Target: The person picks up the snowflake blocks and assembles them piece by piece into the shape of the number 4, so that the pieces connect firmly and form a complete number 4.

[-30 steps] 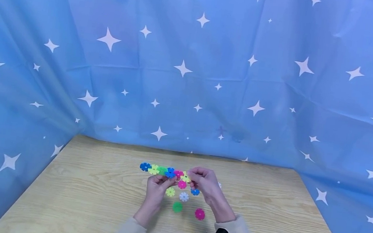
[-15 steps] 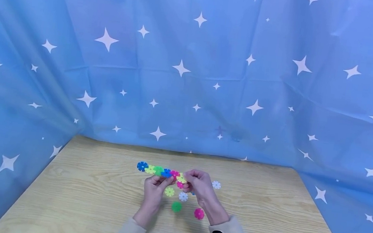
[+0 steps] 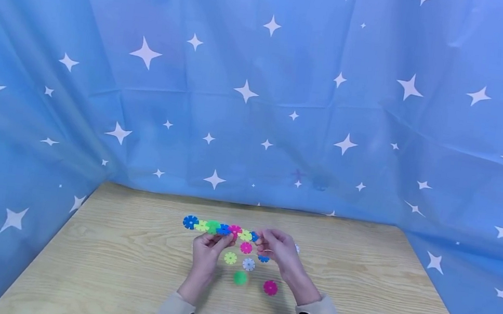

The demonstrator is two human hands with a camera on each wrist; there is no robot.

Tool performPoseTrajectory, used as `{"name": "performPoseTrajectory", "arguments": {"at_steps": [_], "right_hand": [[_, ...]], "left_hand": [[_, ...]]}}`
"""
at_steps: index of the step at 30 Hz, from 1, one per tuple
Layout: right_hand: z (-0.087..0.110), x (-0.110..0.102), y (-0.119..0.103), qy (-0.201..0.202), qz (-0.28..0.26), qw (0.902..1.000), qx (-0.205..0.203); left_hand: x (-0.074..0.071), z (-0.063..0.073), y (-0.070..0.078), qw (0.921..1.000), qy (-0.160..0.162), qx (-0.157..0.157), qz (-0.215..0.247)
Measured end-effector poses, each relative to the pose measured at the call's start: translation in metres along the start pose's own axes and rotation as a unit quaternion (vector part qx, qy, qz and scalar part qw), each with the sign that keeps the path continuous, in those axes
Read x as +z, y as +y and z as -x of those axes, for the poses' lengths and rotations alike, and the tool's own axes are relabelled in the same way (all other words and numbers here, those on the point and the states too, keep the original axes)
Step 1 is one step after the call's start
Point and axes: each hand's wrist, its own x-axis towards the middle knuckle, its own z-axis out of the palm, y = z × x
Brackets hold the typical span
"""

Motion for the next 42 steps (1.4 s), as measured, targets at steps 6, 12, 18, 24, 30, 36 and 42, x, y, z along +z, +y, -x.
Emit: {"name": "performPoseTrajectory", "arguments": {"at_steps": [6, 12, 18, 24, 30, 36, 42], "right_hand": [[0.004, -0.019, 0.023, 0.011, 0.087, 0.9962, -0.002], [0.014, -0.038, 0.047, -0.016, 0.181, 0.9817, -0.056], [0.021, -0.049, 0.063, -0.038, 0.263, 0.9609, -0.077], [0.027, -0.053, 0.072, -0.057, 0.315, 0.9430, -0.092], [0.027, -0.051, 0.077, -0.056, 0.359, 0.9247, -0.112], [0.026, -0.049, 0.077, -0.043, 0.368, 0.9207, -0.122], [0.024, -0.046, 0.067, -0.022, 0.338, 0.9332, -0.120]], "left_hand": [[-0.002, -0.002, 0.000, 0.9997, 0.013, -0.015, 0.014], [-0.004, -0.003, 0.001, 0.9991, 0.022, -0.027, 0.024], [-0.004, -0.004, 0.002, 0.9989, 0.029, -0.025, 0.026], [-0.003, -0.004, 0.003, 0.9986, 0.033, -0.028, 0.031], [-0.002, -0.003, 0.003, 0.9987, 0.034, -0.023, 0.029], [-0.003, -0.003, 0.003, 0.9991, 0.030, -0.015, 0.024], [-0.004, -0.003, 0.003, 0.9992, 0.028, -0.018, 0.022]]}}
